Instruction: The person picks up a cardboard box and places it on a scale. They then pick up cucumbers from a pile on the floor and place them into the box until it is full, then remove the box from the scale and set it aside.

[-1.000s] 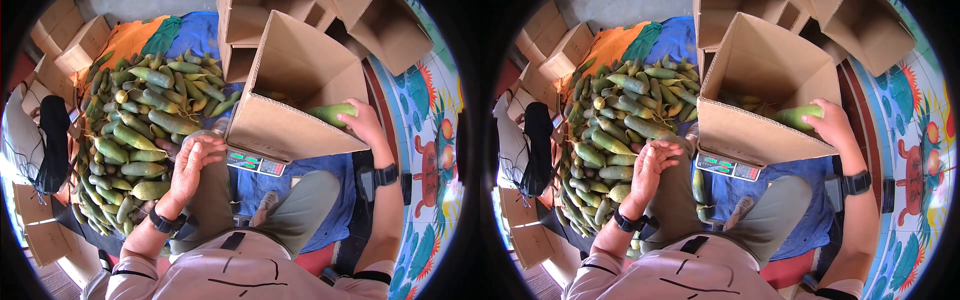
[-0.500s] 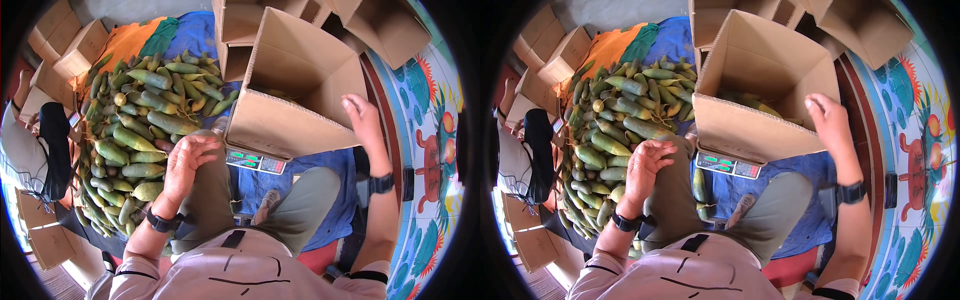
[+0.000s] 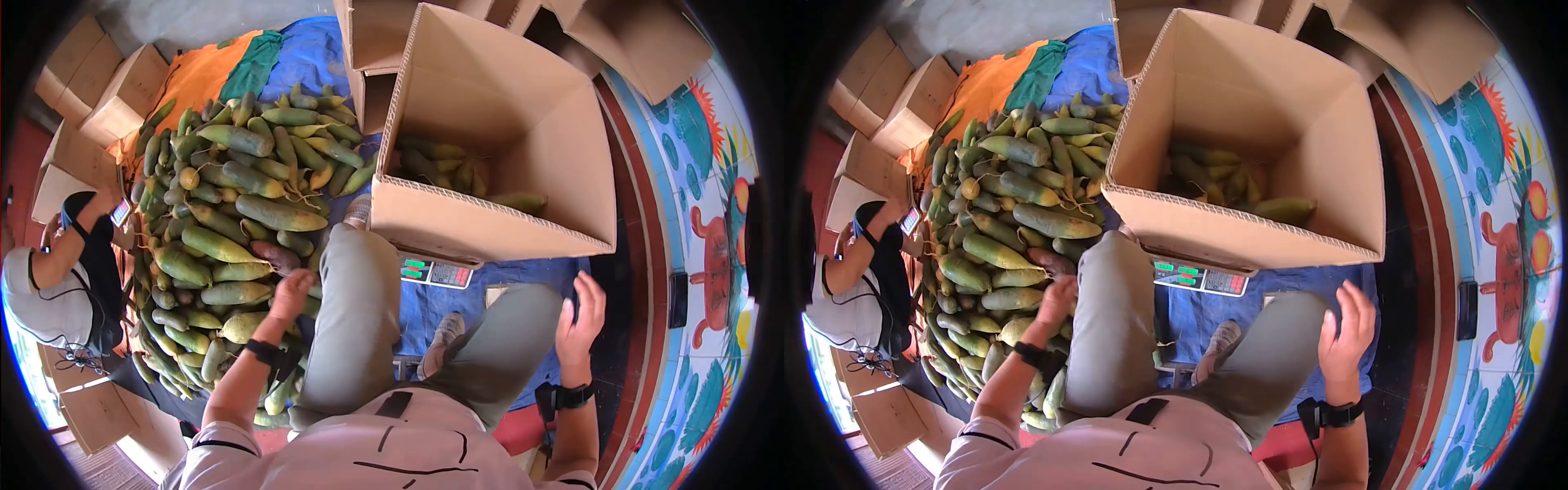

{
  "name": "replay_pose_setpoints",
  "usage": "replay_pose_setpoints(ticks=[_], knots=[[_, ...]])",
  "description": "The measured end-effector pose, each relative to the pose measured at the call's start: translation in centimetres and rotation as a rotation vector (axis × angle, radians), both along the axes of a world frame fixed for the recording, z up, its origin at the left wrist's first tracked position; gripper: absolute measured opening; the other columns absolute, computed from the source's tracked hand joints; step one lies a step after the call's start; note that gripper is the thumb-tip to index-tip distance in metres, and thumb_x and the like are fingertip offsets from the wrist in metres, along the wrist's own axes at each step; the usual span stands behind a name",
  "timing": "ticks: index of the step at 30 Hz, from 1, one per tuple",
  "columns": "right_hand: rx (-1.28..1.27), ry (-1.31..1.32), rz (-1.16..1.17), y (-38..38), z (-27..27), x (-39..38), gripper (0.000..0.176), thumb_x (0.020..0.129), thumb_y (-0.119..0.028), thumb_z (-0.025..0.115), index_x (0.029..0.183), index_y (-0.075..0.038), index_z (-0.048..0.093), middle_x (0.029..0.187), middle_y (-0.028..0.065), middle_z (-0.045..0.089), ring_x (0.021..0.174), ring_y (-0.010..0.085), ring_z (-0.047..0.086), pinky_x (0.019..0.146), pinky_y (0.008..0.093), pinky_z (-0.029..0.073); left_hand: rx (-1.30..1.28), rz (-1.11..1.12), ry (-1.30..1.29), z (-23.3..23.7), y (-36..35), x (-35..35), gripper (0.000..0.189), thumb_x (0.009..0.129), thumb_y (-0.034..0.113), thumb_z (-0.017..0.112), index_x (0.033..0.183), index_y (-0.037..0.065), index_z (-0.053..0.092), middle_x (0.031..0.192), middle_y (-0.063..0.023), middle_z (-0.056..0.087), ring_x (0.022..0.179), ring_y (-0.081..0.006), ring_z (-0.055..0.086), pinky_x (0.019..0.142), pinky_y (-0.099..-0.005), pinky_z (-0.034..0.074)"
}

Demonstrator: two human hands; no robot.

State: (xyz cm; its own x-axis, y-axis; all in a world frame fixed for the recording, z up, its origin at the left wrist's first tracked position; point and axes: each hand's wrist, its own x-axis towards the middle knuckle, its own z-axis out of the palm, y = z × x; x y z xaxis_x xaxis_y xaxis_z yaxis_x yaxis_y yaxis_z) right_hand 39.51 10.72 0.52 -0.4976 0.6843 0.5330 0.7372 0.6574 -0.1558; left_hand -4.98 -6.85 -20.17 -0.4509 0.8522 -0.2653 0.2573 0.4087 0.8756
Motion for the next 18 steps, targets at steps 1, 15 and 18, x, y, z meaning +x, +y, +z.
replay_pose_setpoints(ticks=[1, 15, 18], knots=[[-0.037, -0.035, -0.009, -0.1, -0.8, 0.2, 0.034, 0.078, -0.002, 0.058, 0.112, 0.001, 0.056, 0.117, 0.0192, 0.057, 0.103, 0.036, 0.055, 0.091, 0.0436, 0.044, 0.008, -0.097, 0.149, -3.7, -0.2, 0.3, 0.02, 0.088, 0.019, 0.058, 0.099, 0.003, 0.063, 0.095, -0.0145, 0.065, 0.083, -0.0284, 0.063, 0.075, -0.0347, 0.05], [-0.274, -0.056, -0.116, 1.1, -4.6, 0.4, 0.032, 0.085, -0.01, 0.05, 0.113, 0.006, 0.054, 0.112, 0.0243, 0.055, 0.103, 0.04, 0.054, 0.093, 0.0447, 0.041, -0.083, -0.082, -0.315, -25.3, 7.2, 12.1, 0.024, 0.078, 0.023, 0.067, 0.092, 0.005, 0.069, 0.092, -0.0151, 0.064, 0.089, -0.0339, 0.063, 0.077, -0.0389, 0.05], [-0.293, -0.075, -0.119, 1.0, -4.5, 0.3, 0.032, 0.09, -0.014, 0.047, 0.114, 0.007, 0.053, 0.114, 0.0242, 0.055, 0.106, 0.0389, 0.053, 0.096, 0.0438, 0.04, -0.101, -0.179, -0.215, -24.0, 9.5, 12.9, 0.024, 0.078, 0.024, 0.068, 0.092, 0.005, 0.069, 0.092, -0.0148, 0.064, 0.089, -0.0336, 0.063, 0.077, -0.0389, 0.051]])
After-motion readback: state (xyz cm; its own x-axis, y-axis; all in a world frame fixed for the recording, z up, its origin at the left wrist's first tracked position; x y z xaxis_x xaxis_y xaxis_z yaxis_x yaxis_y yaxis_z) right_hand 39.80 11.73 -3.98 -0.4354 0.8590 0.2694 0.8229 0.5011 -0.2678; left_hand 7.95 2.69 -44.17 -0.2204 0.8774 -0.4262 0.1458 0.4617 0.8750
